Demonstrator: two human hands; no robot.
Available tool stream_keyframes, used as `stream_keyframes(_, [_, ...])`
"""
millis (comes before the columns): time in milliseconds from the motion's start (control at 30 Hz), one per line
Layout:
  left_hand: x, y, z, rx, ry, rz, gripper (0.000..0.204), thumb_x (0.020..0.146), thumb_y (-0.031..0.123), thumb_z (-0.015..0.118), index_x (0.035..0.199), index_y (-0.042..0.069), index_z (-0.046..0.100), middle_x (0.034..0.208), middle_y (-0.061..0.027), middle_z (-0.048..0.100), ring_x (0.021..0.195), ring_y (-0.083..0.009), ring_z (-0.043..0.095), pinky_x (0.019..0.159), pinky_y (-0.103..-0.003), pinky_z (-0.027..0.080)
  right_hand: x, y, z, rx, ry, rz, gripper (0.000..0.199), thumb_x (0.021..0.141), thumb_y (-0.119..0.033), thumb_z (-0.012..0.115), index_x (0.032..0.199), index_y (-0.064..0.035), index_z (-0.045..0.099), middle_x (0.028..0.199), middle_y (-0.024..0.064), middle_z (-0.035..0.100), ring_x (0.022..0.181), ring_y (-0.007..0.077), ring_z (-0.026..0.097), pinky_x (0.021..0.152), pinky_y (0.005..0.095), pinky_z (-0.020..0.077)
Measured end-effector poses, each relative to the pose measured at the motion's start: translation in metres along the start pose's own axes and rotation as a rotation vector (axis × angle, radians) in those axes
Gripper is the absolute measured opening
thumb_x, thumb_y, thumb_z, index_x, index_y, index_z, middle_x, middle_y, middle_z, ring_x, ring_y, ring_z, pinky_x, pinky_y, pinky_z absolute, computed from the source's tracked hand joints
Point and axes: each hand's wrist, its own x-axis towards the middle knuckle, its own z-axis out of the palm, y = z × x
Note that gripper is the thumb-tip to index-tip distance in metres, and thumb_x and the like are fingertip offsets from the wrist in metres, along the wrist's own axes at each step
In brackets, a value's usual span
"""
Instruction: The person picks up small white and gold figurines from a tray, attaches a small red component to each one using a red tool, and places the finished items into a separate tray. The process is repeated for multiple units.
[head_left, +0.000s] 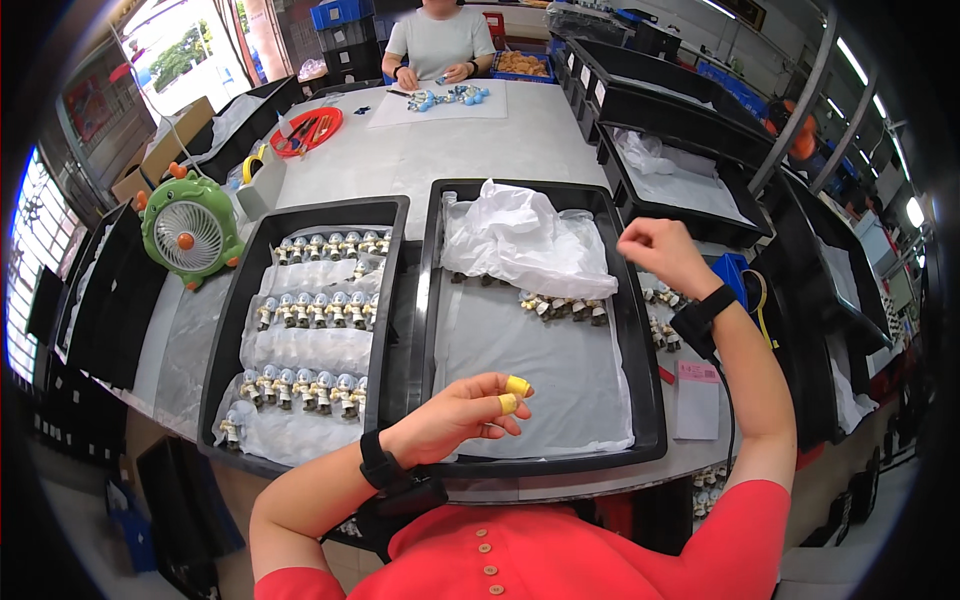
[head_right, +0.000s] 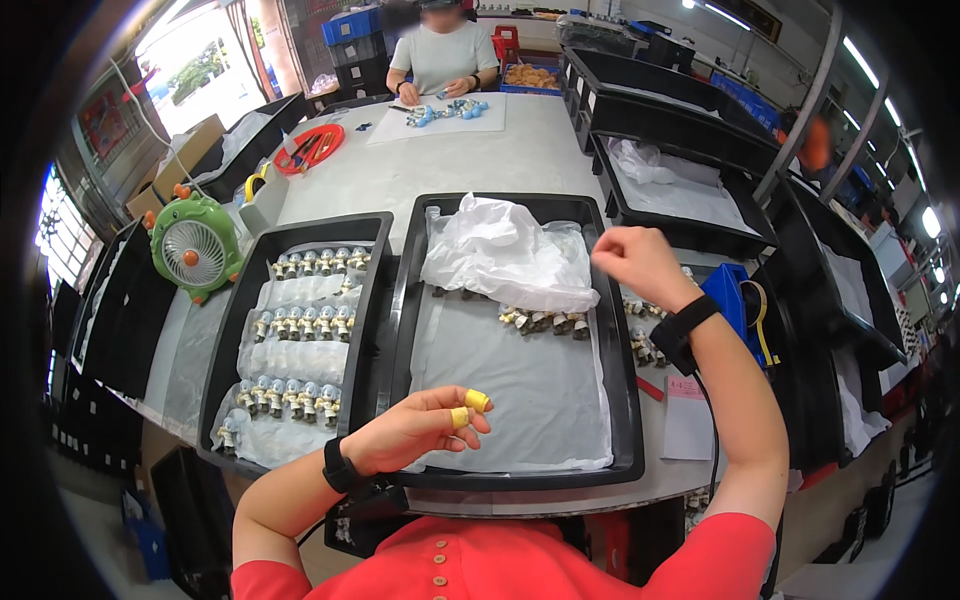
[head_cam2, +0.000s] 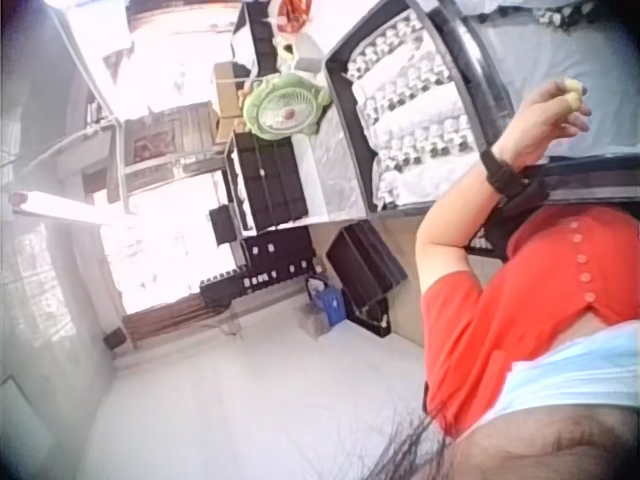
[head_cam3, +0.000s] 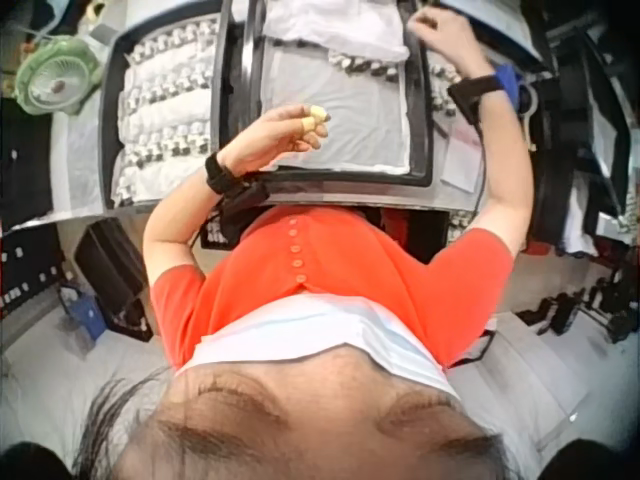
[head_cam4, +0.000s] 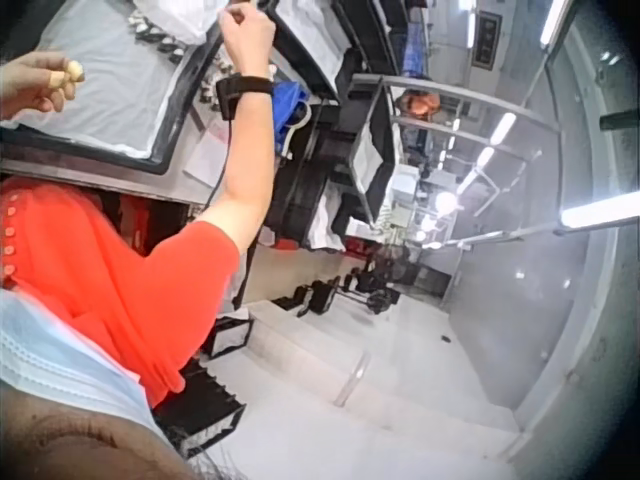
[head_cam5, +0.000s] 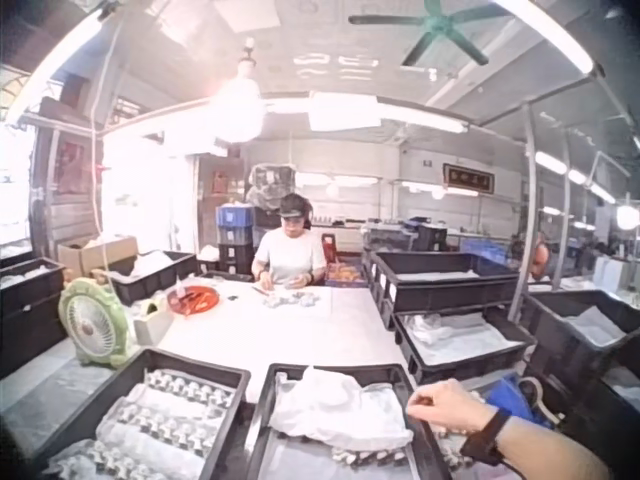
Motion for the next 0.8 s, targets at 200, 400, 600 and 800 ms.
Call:
stream_keyframes(200, [-0.006, 0.001, -0.003, 0.010, -0.026, 0.013, 0.032, 0.094, 0.021, 0.054, 0.122, 0.006, 0.050, 0.106, -0.0021, 0.059, 0.090, -0.0068, 0.056, 0.078, -0.022, 0.043, 0.014, -0.021, 0.083, -0.237, -0.676, -0.077, 0.032, 0.080, -0.021, 0.063, 0.103, 0.0027, 0.061, 0.084, 0.0185, 0.066, 0.082, 0.0308, 0.065, 0.073, 0.0372, 0.0505])
stream_keyframes(400, [-0.008, -0.004, -0.001, 0.001, -0.067, 0.030, 0.034, 0.093, 0.023, 0.057, 0.122, 0.006, 0.050, 0.107, -0.0038, 0.058, 0.089, -0.0078, 0.056, 0.075, -0.021, 0.042, 0.035, -0.024, 0.111, -0.432, -0.569, -0.052, 0.062, 0.074, -0.026, 0.071, 0.124, -0.0003, 0.046, 0.114, 0.0237, 0.055, 0.108, 0.0371, 0.054, 0.092, 0.0414, 0.0436])
stream_keyframes(600, [-0.006, -0.006, -0.001, 0.023, -0.067, 0.040, 0.035, 0.091, 0.023, 0.059, 0.120, 0.006, 0.051, 0.106, -0.0036, 0.058, 0.087, -0.0090, 0.056, 0.074, -0.022, 0.042, 0.017, -0.040, 0.134, -0.392, -0.492, -0.097, 0.062, 0.067, -0.024, 0.075, 0.117, -0.0025, 0.046, 0.108, 0.0213, 0.055, 0.100, 0.0384, 0.056, 0.086, 0.0430, 0.0456])
stream_keyframes(800, [-0.002, -0.006, -0.006, -0.020, 0.074, 0.105, 0.032, 0.091, 0.023, 0.059, 0.118, 0.006, 0.053, 0.103, -0.0021, 0.058, 0.088, -0.0085, 0.056, 0.076, -0.022, 0.043, 0.005, -0.029, 0.146, -0.346, -0.463, -0.121, 0.053, 0.067, -0.013, 0.071, 0.113, -0.0055, 0.047, 0.100, 0.0218, 0.056, 0.095, 0.0415, 0.056, 0.081, 0.0458, 0.0458])
